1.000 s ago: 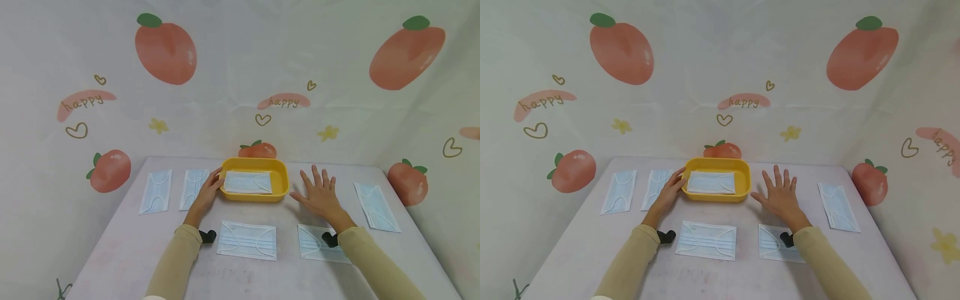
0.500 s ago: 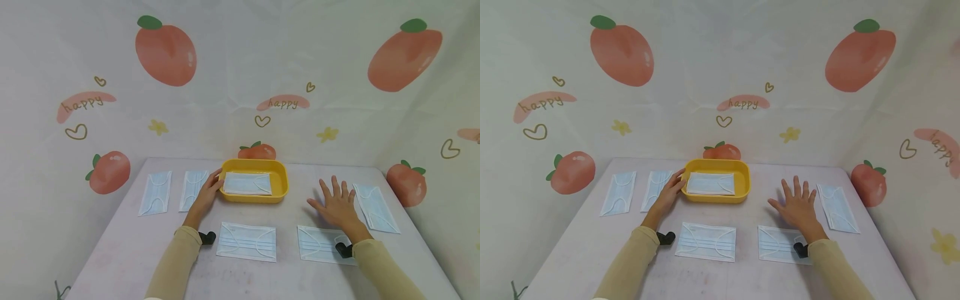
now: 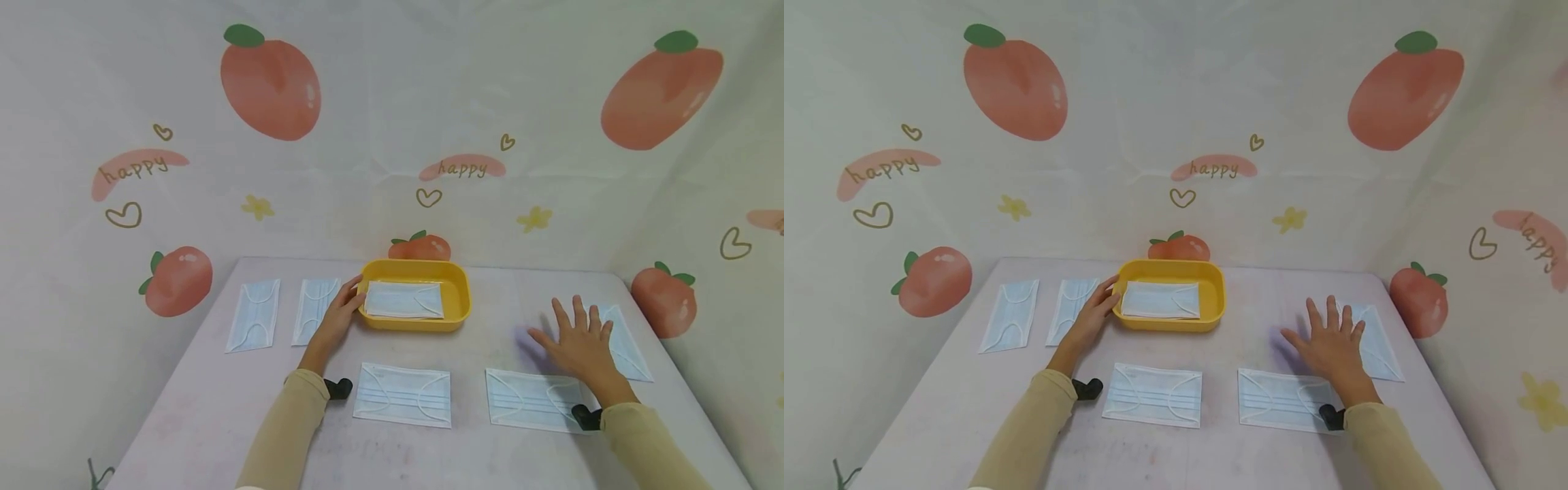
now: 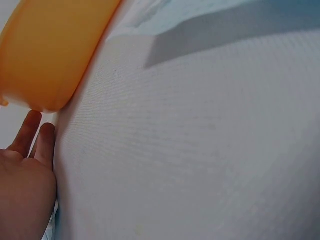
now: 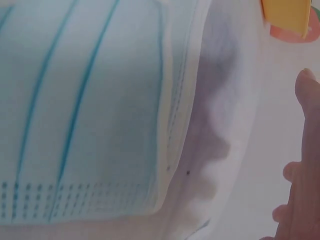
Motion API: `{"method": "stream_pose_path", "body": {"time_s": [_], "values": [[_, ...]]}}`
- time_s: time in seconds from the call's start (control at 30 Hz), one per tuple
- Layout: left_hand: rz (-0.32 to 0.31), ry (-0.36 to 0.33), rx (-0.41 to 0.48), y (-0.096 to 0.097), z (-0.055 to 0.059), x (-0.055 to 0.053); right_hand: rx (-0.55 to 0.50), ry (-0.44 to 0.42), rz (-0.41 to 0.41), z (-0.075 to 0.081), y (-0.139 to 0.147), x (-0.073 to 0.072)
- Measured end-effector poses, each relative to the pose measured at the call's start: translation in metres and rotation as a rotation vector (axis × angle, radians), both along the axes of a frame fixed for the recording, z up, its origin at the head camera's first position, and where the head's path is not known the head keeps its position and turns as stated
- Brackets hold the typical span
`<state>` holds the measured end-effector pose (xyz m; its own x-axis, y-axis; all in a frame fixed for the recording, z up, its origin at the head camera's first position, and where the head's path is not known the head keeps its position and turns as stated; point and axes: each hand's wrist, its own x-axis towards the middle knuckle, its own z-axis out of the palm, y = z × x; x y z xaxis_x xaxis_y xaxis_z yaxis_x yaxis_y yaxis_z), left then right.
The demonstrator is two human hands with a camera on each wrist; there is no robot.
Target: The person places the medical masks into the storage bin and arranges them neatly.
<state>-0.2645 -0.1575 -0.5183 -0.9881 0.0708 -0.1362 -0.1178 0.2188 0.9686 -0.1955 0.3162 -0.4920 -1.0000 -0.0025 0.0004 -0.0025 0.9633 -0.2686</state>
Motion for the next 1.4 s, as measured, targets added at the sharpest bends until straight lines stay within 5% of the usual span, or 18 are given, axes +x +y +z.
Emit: {"method": "stream_pose_path", "body": {"time_s": [0.73, 1.13, 1.4], "values": [[0.008, -0.014, -0.031, 0.001, -0.002, 0.001, 0.035, -0.024, -0.141, -0.007, 0.067, 0.026], [0.006, -0.009, -0.041, 0.000, 0.001, -0.001, -0.029, -0.076, -0.243, -0.012, 0.087, 0.037], [0.003, 0.011, 0.018, 0.000, -0.003, -0.001, -0.033, -0.203, -0.316, -0.014, 0.097, 0.040]]}}
